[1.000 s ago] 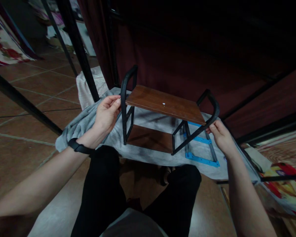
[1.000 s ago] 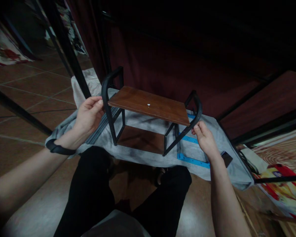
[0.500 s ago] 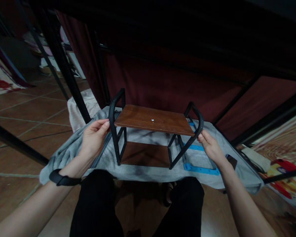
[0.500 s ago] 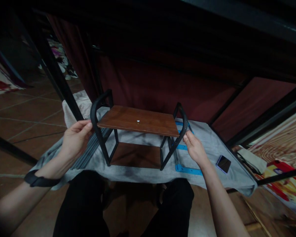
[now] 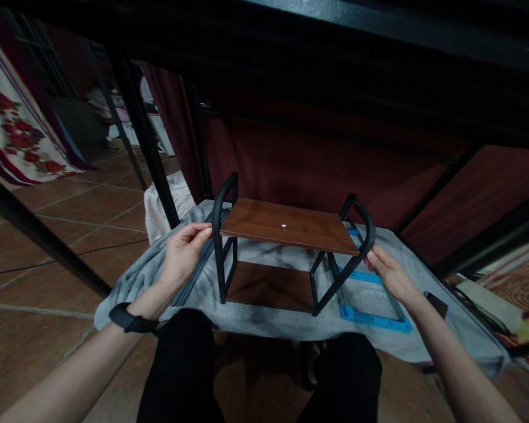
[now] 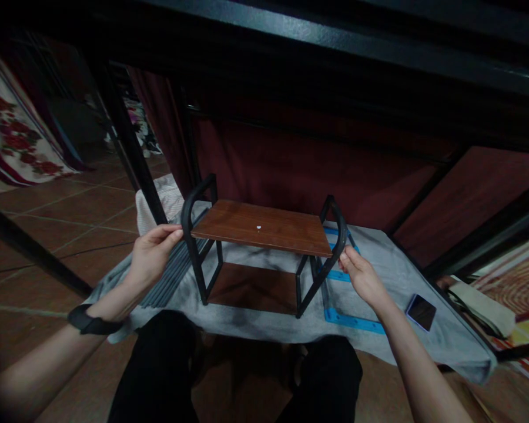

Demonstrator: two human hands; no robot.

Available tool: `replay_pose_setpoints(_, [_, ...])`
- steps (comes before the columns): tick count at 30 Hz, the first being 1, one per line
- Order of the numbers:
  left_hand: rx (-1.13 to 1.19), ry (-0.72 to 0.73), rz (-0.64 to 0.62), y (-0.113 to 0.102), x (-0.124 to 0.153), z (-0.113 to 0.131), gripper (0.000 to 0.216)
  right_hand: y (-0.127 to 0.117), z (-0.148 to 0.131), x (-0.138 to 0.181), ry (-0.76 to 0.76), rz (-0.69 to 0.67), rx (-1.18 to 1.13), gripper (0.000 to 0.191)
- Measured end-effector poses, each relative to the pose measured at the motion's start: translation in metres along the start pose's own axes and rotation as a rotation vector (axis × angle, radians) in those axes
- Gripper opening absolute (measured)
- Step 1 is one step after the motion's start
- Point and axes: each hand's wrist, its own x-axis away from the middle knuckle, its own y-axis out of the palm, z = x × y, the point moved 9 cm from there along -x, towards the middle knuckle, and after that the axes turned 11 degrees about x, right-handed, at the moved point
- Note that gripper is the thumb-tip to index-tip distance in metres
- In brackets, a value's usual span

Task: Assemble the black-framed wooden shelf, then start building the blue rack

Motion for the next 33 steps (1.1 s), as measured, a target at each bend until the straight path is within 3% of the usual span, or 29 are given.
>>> replay_pose_setpoints(6, [-0.006, 0.009, -0.002, -0.002, 0.0, 0.006, 0.017, 0.002, -0.005, -0.001, -0.004, -0.03, -0.048, 0.041])
replay_pose_setpoints(14, [0.074, -0.111, -0.075, 0.005, 0.005, -0.005, 0.025, -0.003, -0.001, 0.009, 0.001, 0.075, 0.017, 0.038])
replay_pose_setpoints(26, [0.296, -0.221, -0.066, 0.011, -0.001, -0.017, 0.021, -0.002, 0.01, 0.004, 0.029, 0.04, 0.015, 0.04])
replay_pose_setpoints(33, [0.293, -0.219, -0.039, 0.011, 0.001, -0.015, 0.02, 0.0, 0.011, 0.002, 0.029, 0.02, 0.012, 0.04])
